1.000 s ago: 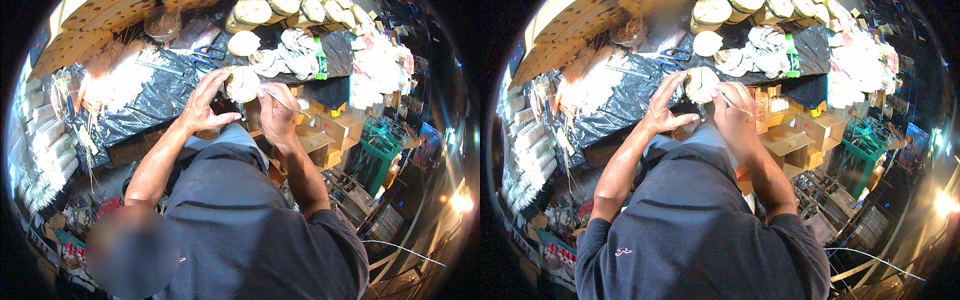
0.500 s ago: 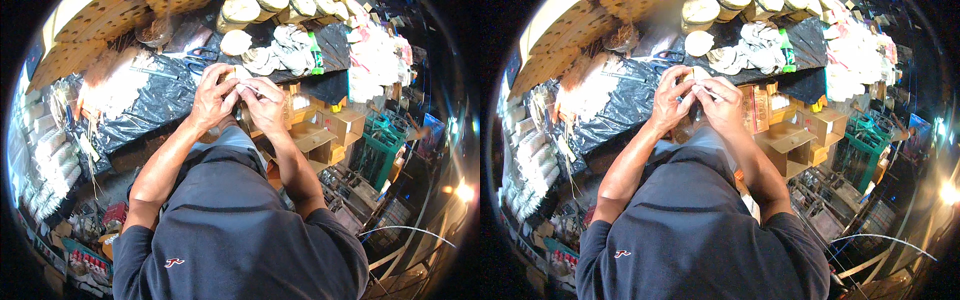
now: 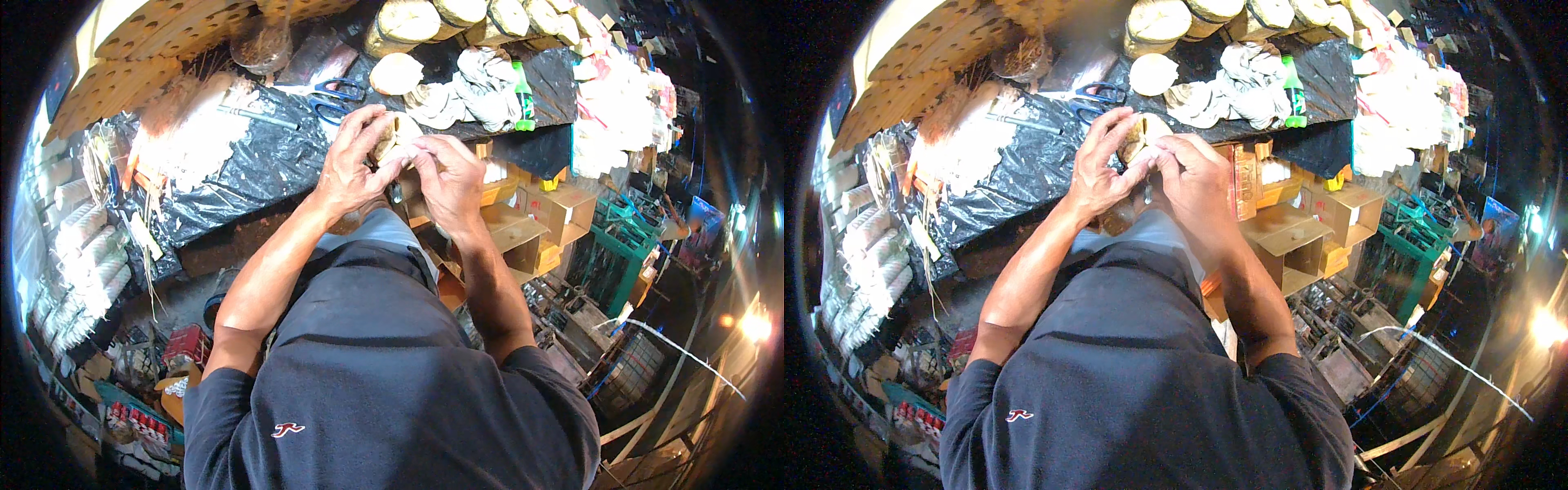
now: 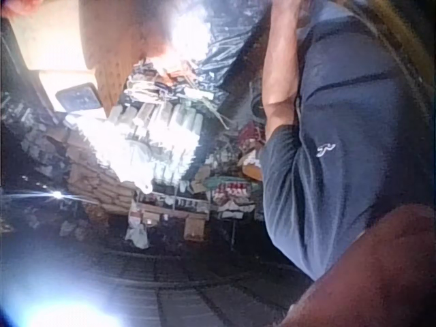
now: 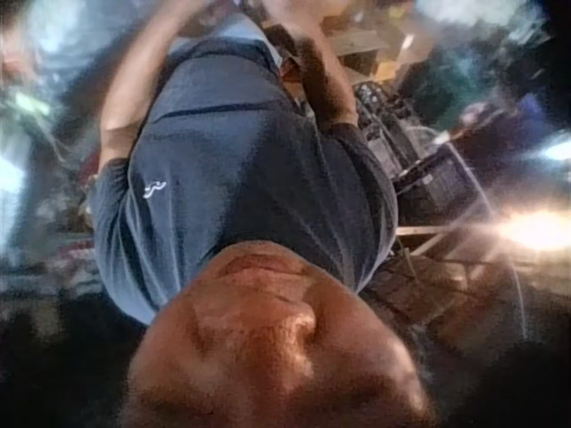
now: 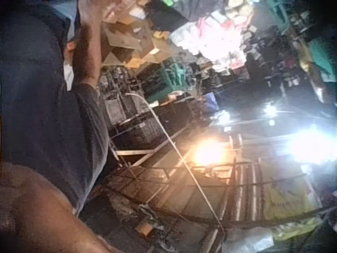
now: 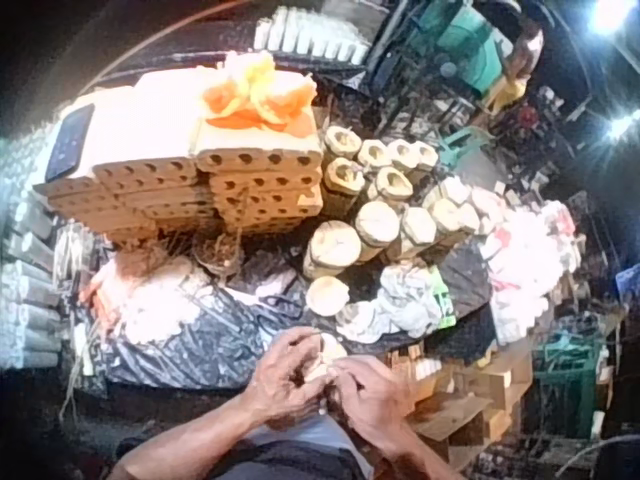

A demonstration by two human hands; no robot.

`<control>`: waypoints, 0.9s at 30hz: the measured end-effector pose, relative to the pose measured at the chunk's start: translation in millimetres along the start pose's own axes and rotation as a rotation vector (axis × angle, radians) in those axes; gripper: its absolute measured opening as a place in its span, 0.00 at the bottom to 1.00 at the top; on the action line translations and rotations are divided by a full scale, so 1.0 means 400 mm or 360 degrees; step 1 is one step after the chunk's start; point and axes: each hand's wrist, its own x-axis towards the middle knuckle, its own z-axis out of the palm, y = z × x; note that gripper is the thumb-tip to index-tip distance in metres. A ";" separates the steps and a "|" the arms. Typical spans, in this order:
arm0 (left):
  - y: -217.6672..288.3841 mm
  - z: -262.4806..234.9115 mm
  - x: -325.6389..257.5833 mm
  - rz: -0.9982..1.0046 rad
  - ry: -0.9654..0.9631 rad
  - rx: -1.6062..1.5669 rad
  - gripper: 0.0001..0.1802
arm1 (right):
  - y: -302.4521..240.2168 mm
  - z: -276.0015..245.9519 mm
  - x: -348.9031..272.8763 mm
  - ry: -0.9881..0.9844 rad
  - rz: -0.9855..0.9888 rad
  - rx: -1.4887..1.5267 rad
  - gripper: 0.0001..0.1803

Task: The person assembles small bamboo containers by hand, inserting a circular bamboo lid into the top of each container and securing it with a thin strip of bamboo. The person handles multiple containers one at a time, placing finished units on the table.

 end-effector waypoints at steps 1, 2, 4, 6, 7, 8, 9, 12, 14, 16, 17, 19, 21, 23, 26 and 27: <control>0.001 -0.009 0.000 -0.0014 -0.0011 -0.0024 0.38 | 0.011 0.009 -0.003 -0.0023 0.0006 0.0046 0.07; 0.000 -0.016 -0.002 -0.0028 -0.0022 -0.0048 0.42 | 0.017 0.007 -0.006 -0.0059 0.0013 -0.0001 0.07; -0.008 -0.028 -0.012 -0.0044 -0.0078 -0.0020 0.45 | 0.012 -0.001 -0.011 -0.0149 0.0019 -0.0081 0.08; -0.013 -0.029 -0.018 -0.0022 -0.0082 -0.0024 0.45 | -0.029 -0.041 -0.017 -0.0185 -0.0029 -0.0313 0.08; -0.013 -0.031 -0.017 -0.0022 -0.0111 -0.0012 0.46 | -0.050 -0.059 -0.013 -0.0200 -0.0058 -0.0433 0.08; -0.014 -0.035 -0.018 -0.0022 -0.0140 0.0000 0.46 | -0.060 -0.068 -0.008 -0.0232 -0.0081 -0.0499 0.08; -0.013 -0.036 -0.016 -0.0019 -0.0171 0.0009 0.47 | -0.070 -0.075 -0.004 -0.0260 -0.0102 -0.0568 0.08; -0.013 -0.034 -0.009 0.0001 -0.0219 -0.0023 0.51 | -0.060 -0.074 0.003 -0.0309 -0.0159 -0.0604 0.08; -0.013 -0.026 -0.006 -0.0046 -0.0229 -0.0031 0.53 | -0.052 -0.070 0.009 -0.0294 -0.0222 -0.0611 0.08; -0.013 -0.024 -0.008 -0.0083 -0.0255 -0.0025 0.55 | -0.050 -0.066 0.009 -0.0239 -0.0306 -0.0654 0.08; -0.015 -0.026 -0.006 -0.0094 -0.0273 -0.0016 0.56 | -0.051 -0.066 0.014 -0.0223 -0.0300 -0.0741 0.08; -0.020 -0.028 -0.003 -0.0101 -0.0285 -0.0013 0.56 | -0.055 -0.067 0.031 -0.0194 -0.0293 -0.0915 0.07; -0.024 -0.027 -0.002 -0.0089 -0.0280 -0.0029 0.56 | -0.049 -0.061 0.034 -0.0237 -0.0328 -0.0857 0.07; -0.034 -0.025 -0.001 -0.0073 -0.0287 -0.0053 0.56 | -0.047 -0.049 0.033 -0.0277 -0.0357 -0.0832 0.07; -0.050 -0.023 -0.008 -0.0069 -0.0269 -0.0074 0.54 | -0.041 -0.013 0.029 -0.0303 -0.0414 -0.0848 0.07; -0.049 -0.025 -0.007 -0.0069 -0.0260 -0.0081 0.53 | -0.027 0.003 0.030 -0.0279 -0.0439 -0.0868 0.07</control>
